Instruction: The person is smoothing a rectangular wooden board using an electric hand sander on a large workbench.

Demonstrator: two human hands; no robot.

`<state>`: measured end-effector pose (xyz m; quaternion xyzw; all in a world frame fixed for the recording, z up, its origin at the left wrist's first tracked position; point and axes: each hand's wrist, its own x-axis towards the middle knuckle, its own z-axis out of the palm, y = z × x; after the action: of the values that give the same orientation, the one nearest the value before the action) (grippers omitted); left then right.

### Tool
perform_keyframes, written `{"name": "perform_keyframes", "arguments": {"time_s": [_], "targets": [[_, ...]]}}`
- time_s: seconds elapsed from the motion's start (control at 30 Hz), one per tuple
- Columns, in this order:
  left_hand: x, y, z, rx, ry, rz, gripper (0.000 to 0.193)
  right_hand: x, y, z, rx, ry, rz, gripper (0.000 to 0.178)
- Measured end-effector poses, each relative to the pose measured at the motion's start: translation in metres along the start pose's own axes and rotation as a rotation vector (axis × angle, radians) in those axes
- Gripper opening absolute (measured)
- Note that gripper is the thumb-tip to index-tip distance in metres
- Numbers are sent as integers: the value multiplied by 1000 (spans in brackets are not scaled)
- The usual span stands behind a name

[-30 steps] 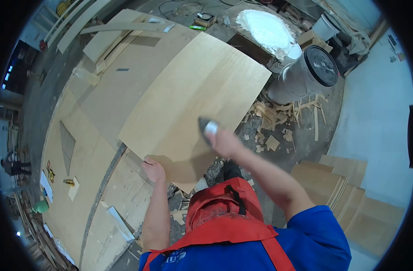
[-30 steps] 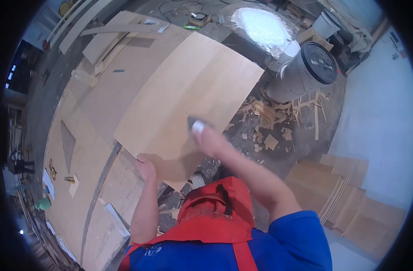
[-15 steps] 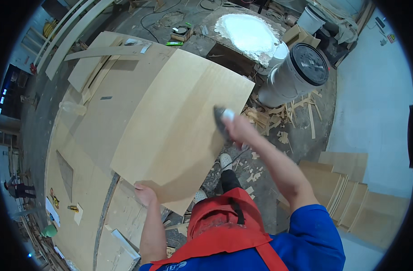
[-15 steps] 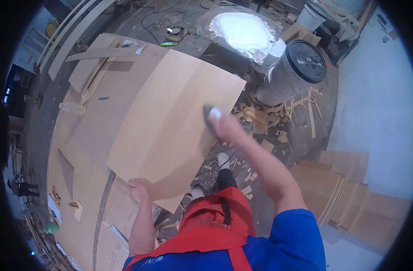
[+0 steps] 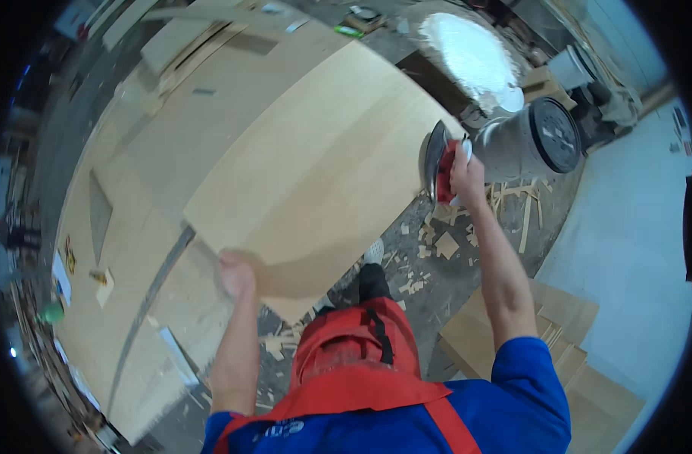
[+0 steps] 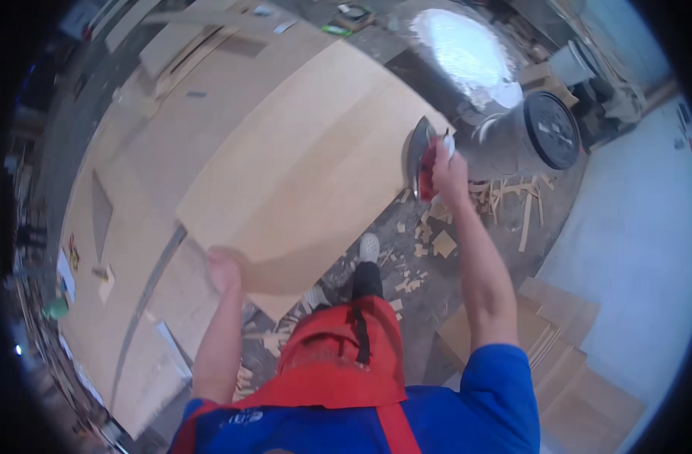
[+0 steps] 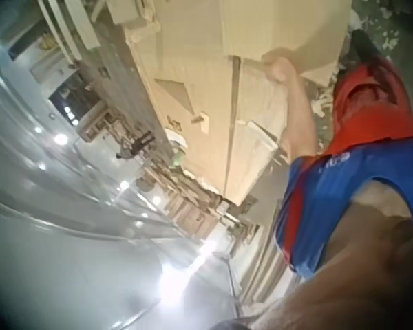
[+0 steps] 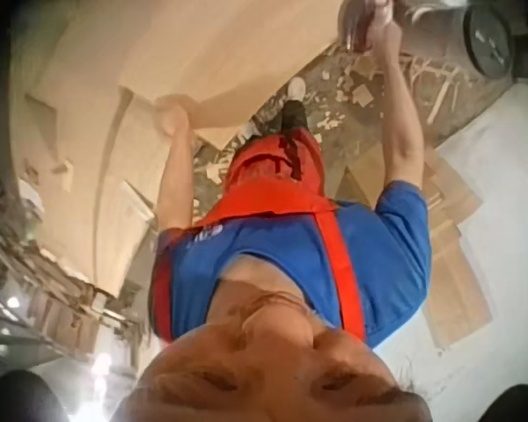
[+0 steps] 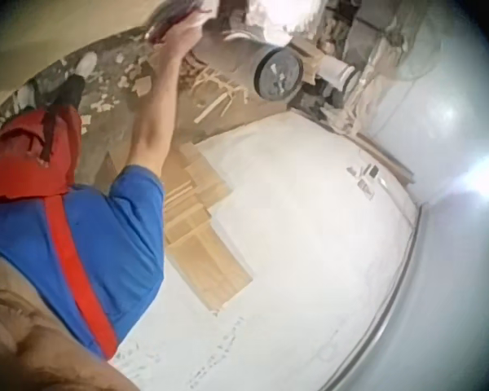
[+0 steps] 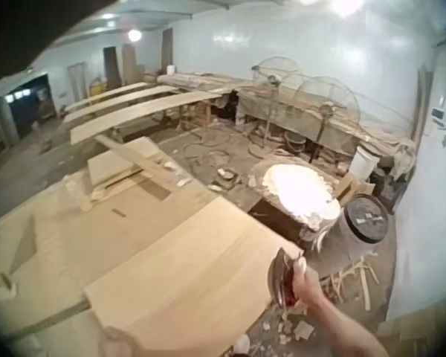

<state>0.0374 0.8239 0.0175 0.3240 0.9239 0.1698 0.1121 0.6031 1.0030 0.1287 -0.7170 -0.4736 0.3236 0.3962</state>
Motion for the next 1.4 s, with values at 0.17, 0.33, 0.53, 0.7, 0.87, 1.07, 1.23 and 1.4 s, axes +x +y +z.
{"name": "perform_keyframes", "arguments": {"time_s": [0.17, 0.33, 0.53, 0.7, 0.87, 1.07, 1.23, 1.4], "targets": [[-17, 51, -20, -54, -111, -217, 58, -212, -50, 94, -158, -80, -334, 35], [20, -1, -25, -375, -277, -106, 57, -363, -98, 168, -386, -504, -85, 49], [2, -88, -87, -290, -220, -32, 51, -354, -112, 182, -618, -703, -203, 52], [-54, -183, -114, -214, -30, -75, 40, -309, -133, 182, -471, -481, -94, 52], [-68, -164, -116, -32, 54, -73, 32, -375, -119, 236, -597, -695, -379, 54], [-67, -166, -119, -13, 63, -91, 28, -312, -152, 260, -679, -587, -417, 61], [-69, -155, -125, 36, 62, -99, 26, -280, -193, 275, -655, -546, -184, 63], [-65, -159, -117, 45, 94, -77, 24, -306, -176, 330, -650, -725, -523, 64]]}}
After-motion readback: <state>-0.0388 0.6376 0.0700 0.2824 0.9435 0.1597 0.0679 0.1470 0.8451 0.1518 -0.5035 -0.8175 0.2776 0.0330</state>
